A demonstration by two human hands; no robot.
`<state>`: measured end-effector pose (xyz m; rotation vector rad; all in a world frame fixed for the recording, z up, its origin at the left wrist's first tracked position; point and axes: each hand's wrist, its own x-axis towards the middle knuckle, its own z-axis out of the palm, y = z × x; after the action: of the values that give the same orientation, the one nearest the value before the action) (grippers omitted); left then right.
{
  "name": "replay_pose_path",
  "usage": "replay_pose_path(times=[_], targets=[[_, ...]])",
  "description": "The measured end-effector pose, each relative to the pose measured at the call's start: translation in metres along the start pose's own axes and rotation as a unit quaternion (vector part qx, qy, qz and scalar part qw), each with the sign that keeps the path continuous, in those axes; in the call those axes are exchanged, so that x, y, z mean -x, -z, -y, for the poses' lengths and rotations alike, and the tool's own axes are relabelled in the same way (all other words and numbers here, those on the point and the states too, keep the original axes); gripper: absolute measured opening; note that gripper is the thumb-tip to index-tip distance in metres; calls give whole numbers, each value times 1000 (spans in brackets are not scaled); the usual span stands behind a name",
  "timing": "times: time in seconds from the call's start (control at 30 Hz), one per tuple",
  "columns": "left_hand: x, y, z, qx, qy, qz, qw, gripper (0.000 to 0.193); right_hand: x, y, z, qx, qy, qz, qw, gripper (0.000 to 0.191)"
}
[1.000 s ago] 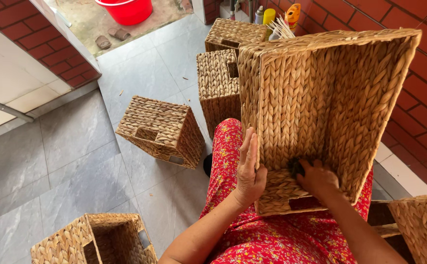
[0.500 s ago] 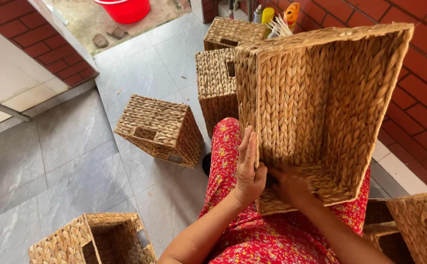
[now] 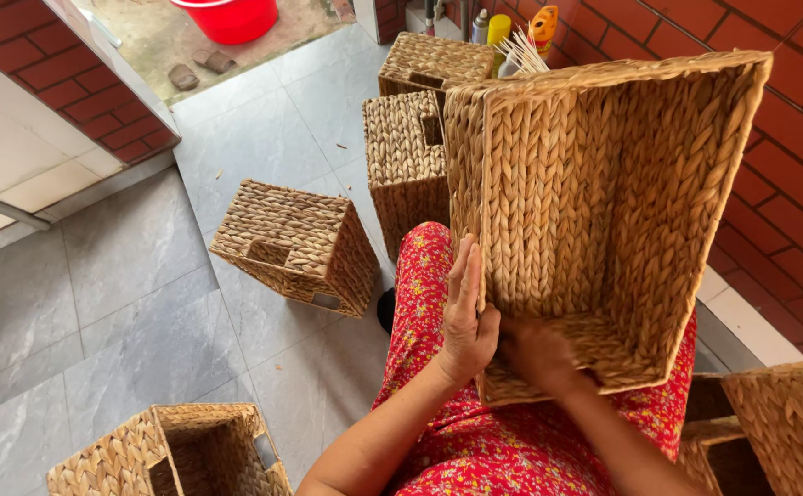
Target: The person sits and wipes the woven surfaces of water-hyacinth storage baskets with a green cloth, working over the interior and exterior of each basket on their lap. They briefly use a knife to scrape or trim loose fibers inside one basket before resuming wiping.
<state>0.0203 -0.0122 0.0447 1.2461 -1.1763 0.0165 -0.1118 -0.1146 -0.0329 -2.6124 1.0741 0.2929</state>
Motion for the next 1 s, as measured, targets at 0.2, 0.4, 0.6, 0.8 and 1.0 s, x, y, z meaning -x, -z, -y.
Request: replay_pose_path(times=[0.2,0.4,0.6,0.8,1.0], targets=[[11,3,-1,-41,5,-18,999,84,25,12,7,-8,-107,61,992,49],[14,0,-8,-46,14,-38,998,81,39,19,-25,-119,-45,-174,976,45],[-20,-2,-13,-27,-40,-37,998,83,42,13,-41,-617,-33,-192,762,39],[-87,10,-16,-32,-50,37,998,87,62,49,-69,-472,45,-352,807,40],[-152,8,-43,-133,-182,171,959,89,72,41,-31,-685,58,-206,696,43]])
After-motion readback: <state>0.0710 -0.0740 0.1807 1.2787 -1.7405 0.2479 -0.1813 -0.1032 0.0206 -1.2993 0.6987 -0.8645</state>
